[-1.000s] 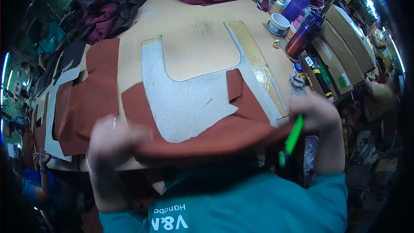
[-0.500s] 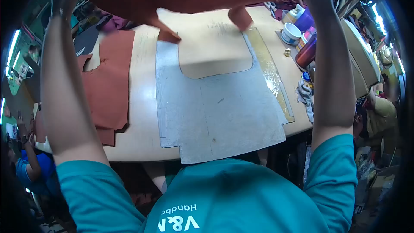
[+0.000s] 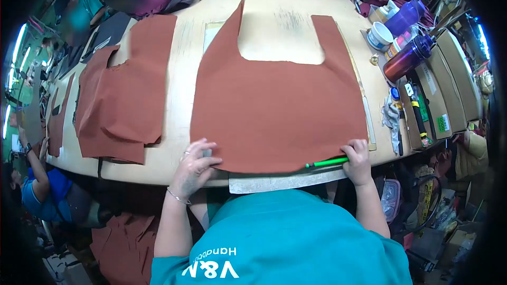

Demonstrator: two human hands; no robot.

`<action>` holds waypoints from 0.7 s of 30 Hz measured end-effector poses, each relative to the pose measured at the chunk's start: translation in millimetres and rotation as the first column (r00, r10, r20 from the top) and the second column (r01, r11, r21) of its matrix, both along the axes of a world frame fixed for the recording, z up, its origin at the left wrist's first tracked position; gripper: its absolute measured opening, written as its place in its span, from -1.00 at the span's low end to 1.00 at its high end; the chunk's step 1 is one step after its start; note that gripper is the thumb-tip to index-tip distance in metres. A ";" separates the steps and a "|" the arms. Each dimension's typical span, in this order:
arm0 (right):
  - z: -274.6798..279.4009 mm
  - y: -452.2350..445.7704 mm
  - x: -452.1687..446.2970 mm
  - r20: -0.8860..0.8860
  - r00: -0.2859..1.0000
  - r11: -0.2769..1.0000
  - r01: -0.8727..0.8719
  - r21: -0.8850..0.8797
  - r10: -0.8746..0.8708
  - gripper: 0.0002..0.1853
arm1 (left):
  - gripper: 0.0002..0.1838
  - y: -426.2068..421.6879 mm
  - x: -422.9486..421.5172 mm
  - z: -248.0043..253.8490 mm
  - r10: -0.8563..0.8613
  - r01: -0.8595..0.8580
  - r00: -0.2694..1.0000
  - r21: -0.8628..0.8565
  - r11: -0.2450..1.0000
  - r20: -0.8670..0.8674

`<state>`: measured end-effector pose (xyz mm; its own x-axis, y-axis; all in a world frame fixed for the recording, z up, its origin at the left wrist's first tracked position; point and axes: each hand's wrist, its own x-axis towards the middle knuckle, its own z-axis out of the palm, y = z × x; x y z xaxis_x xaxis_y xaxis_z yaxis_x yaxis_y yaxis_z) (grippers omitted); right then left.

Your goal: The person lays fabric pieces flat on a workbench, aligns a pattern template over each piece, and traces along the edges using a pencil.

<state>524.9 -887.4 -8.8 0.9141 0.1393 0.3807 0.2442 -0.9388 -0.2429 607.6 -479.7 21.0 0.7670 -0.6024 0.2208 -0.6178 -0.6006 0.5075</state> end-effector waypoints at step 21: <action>-15.6 8.1 74.5 0.040 0.933 0.933 0.357 0.044 -0.359 -0.78 | -0.59 -94.9 322.7 -38.1 0.696 -0.713 0.701 0.172 0.680 0.157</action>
